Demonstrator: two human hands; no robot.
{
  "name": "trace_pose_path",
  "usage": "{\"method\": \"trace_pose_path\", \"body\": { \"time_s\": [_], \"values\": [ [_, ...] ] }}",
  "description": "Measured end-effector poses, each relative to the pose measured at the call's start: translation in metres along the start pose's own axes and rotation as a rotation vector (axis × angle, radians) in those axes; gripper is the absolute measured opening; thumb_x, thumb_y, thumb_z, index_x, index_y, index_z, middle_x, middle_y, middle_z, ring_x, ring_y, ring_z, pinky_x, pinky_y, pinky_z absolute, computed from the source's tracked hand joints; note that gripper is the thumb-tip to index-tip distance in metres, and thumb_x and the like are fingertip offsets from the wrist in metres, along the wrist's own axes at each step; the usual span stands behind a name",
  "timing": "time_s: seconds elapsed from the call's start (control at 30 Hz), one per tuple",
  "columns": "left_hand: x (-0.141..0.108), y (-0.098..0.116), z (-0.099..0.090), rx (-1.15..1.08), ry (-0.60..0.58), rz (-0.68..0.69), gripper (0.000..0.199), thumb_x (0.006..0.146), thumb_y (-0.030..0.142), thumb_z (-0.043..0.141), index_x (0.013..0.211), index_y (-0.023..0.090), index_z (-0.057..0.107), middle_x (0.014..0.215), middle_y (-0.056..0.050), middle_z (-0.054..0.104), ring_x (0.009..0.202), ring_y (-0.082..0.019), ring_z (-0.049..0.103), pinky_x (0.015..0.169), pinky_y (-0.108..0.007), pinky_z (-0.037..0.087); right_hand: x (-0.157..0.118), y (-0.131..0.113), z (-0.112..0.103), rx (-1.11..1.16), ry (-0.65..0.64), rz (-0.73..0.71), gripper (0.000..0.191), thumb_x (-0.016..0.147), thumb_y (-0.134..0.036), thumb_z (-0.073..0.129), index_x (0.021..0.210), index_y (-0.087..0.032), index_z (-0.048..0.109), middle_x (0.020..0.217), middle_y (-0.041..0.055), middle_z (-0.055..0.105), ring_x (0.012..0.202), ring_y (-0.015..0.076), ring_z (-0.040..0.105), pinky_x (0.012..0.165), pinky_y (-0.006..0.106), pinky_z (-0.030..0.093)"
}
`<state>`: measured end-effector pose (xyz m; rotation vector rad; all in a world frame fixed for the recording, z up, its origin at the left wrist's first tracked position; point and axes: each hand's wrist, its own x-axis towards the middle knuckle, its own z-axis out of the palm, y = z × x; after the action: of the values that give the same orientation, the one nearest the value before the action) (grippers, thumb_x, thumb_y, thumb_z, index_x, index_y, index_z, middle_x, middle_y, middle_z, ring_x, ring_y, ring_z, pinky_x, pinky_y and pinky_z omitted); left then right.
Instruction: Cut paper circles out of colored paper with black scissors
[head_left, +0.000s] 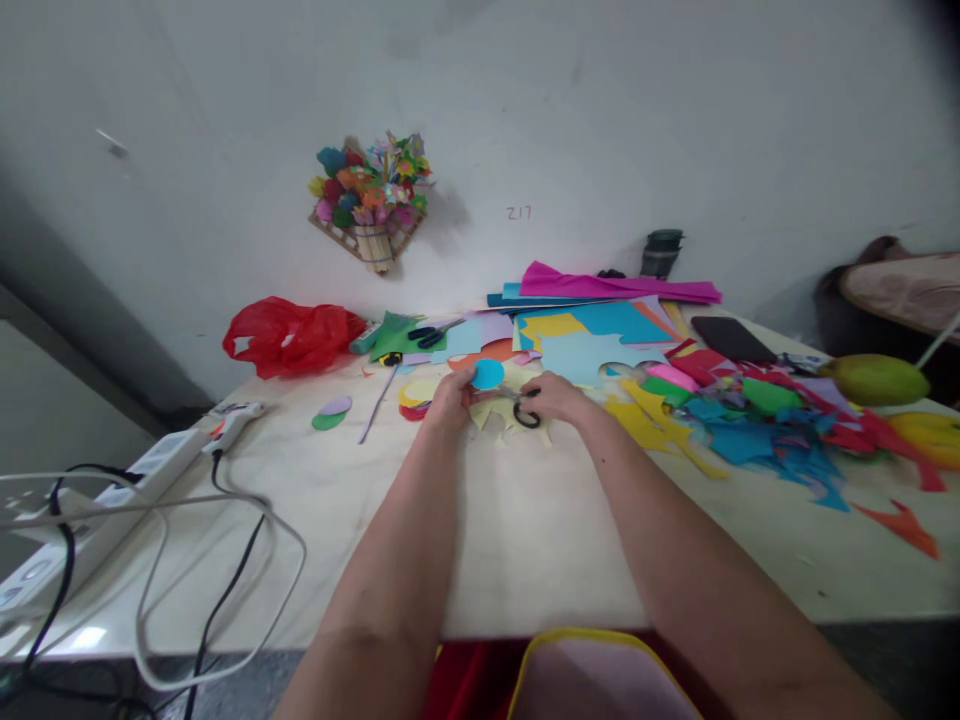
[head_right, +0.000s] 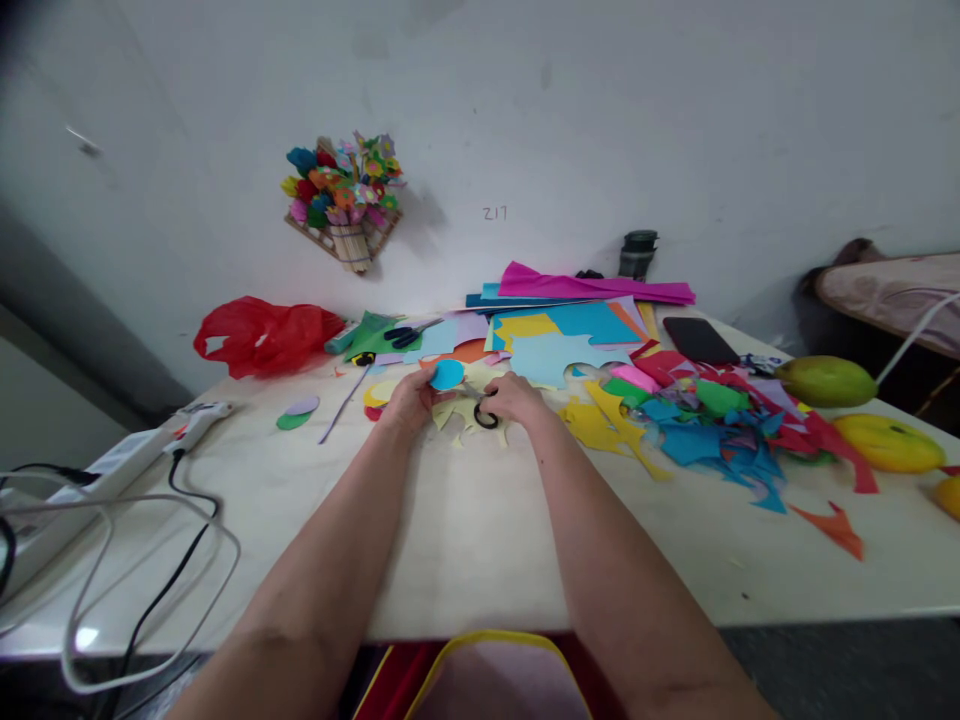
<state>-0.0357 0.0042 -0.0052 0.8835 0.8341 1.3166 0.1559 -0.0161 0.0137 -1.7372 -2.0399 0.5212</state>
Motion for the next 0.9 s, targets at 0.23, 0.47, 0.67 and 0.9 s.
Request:
{"method": "trace_pose_path", "body": {
  "time_s": [0.23, 0.47, 0.67, 0.9],
  "values": [
    [0.000, 0.000, 0.001, 0.035, -0.017, 0.038, 0.024, 0.075, 0.033, 0.072, 0.088, 0.014, 0.067, 0.086, -0.008, 0.071, 0.087, -0.022, 0.069, 0.070, -0.032, 0.059, -0.001, -0.006, 0.000, 0.490, 0.106, 0.005, 0.012, 0.066, -0.029, 0.072, 0.074, -0.020, 0.074, 0.083, 0.0062, 0.073, 0.083, 0.0233, 0.065, 0.066, 0.030, 0.047],
    [-0.002, 0.000, 0.006, 0.041, -0.040, 0.042, 0.021, 0.076, 0.033, 0.072, 0.087, 0.015, 0.068, 0.089, -0.008, 0.072, 0.088, -0.022, 0.068, 0.076, -0.036, 0.059, -0.012, -0.020, -0.003, 0.868, 0.055, 0.078, 0.016, 0.064, -0.027, 0.073, 0.076, -0.017, 0.070, 0.072, 0.0028, 0.069, 0.064, 0.0124, 0.056, 0.051, 0.022, 0.037],
    [-0.004, -0.001, 0.009, 0.062, -0.079, 0.032, 0.025, 0.076, 0.034, 0.073, 0.091, 0.014, 0.069, 0.091, -0.009, 0.073, 0.085, -0.022, 0.069, 0.069, -0.031, 0.058, -0.011, -0.020, -0.001, 0.890, 0.071, 0.116, 0.018, 0.062, -0.025, 0.074, 0.076, -0.015, 0.070, 0.068, 0.0020, 0.066, 0.060, 0.0112, 0.053, 0.047, 0.022, 0.034],
    [-0.005, -0.002, 0.009, 0.094, -0.123, 0.026, 0.031, 0.077, 0.038, 0.072, 0.094, 0.013, 0.069, 0.092, -0.009, 0.073, 0.088, -0.023, 0.069, 0.076, -0.034, 0.057, -0.008, -0.018, 0.002, 0.900, 0.093, 0.113, 0.022, 0.062, -0.023, 0.075, 0.079, -0.013, 0.070, 0.066, 0.0029, 0.066, 0.059, 0.0118, 0.054, 0.049, 0.022, 0.037]
  ]
}}
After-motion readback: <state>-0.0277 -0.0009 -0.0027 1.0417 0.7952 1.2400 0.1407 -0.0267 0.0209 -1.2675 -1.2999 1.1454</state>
